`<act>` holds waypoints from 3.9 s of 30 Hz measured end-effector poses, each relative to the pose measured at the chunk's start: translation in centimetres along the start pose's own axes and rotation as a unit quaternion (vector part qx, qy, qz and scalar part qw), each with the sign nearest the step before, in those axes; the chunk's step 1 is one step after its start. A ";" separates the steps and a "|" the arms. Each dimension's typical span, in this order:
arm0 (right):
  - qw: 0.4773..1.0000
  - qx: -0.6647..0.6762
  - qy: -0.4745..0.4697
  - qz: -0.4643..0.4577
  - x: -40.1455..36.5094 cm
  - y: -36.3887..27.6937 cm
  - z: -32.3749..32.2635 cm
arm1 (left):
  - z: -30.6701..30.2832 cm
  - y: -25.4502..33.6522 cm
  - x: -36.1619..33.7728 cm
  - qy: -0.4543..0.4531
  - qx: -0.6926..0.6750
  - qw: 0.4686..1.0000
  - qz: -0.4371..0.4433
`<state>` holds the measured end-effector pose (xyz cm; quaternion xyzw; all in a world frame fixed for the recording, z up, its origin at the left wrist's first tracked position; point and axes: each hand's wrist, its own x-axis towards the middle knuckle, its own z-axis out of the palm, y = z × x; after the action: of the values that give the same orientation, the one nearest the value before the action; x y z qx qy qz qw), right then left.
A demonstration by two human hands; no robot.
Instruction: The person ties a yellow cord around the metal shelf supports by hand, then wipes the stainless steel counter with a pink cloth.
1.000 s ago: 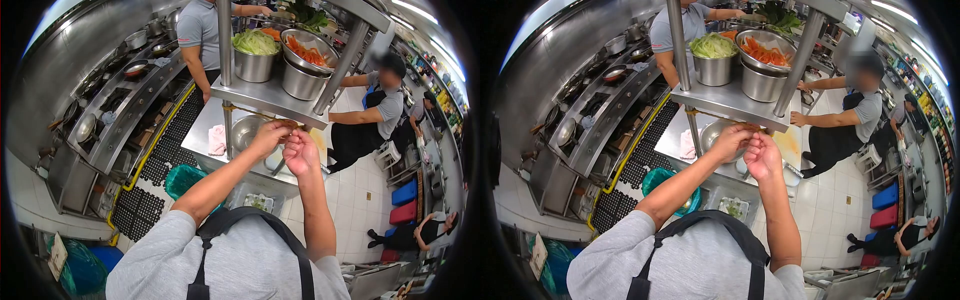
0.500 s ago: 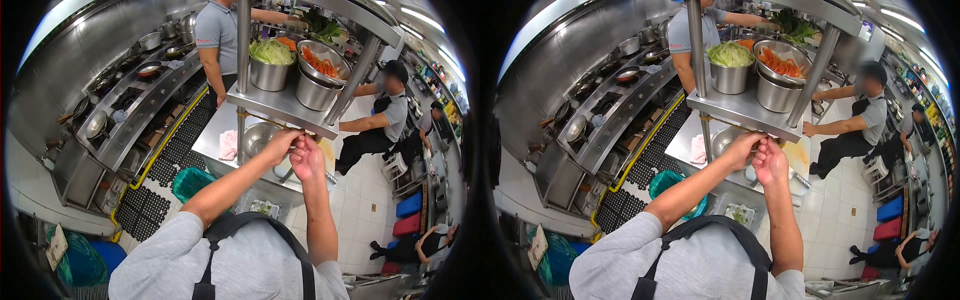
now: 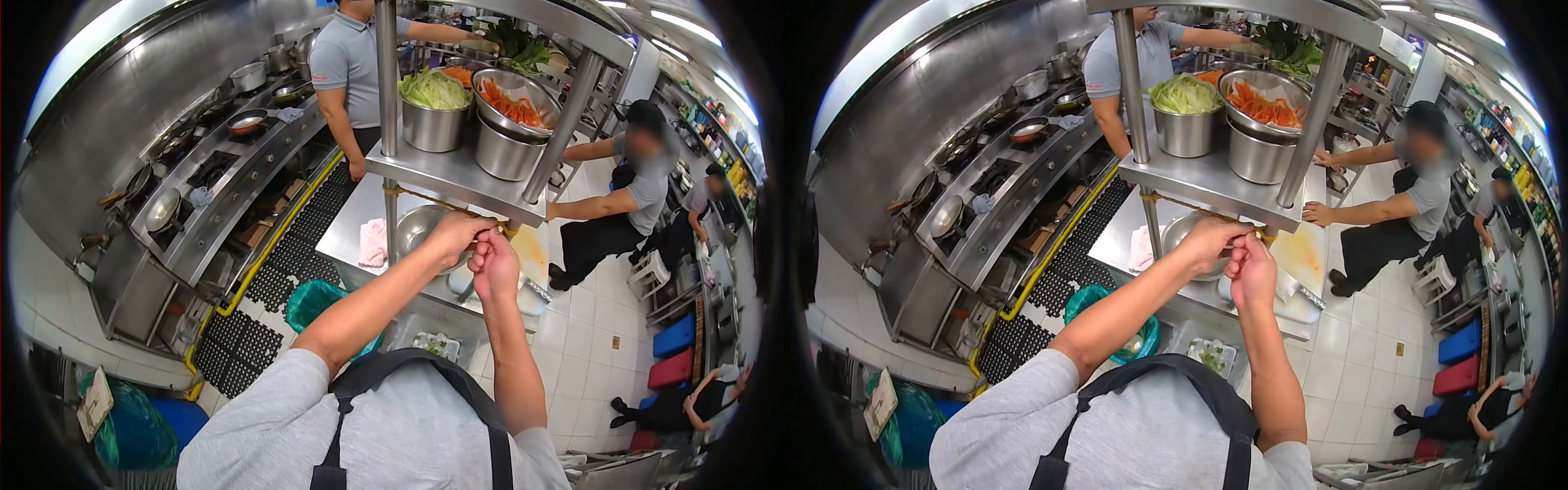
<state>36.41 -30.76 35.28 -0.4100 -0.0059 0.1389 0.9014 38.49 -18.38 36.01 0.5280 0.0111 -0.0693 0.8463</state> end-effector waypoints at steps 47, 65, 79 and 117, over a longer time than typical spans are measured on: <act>0.996 -0.044 -0.059 0.051 -0.8 -2.5 -1.2 | -0.4 -0.3 -0.2 -0.016 0.014 0.999 0.026; 0.830 -0.460 0.061 -0.309 4.5 0.7 -4.5 | 0.1 -2.5 0.3 -0.046 -0.079 0.986 0.139; 0.806 -0.409 0.075 -0.420 6.4 3.8 -5.9 | -0.4 -1.9 0.5 -0.046 -0.012 0.987 0.154; 0.702 -0.516 0.072 -0.485 0.4 -2.0 -0.4 | -0.5 -4.0 1.3 -0.002 0.100 0.955 0.279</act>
<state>37.28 -32.19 36.45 -0.7600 -0.2102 -0.3725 0.4894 39.32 -19.82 32.14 0.5915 -0.1454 0.1682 0.7750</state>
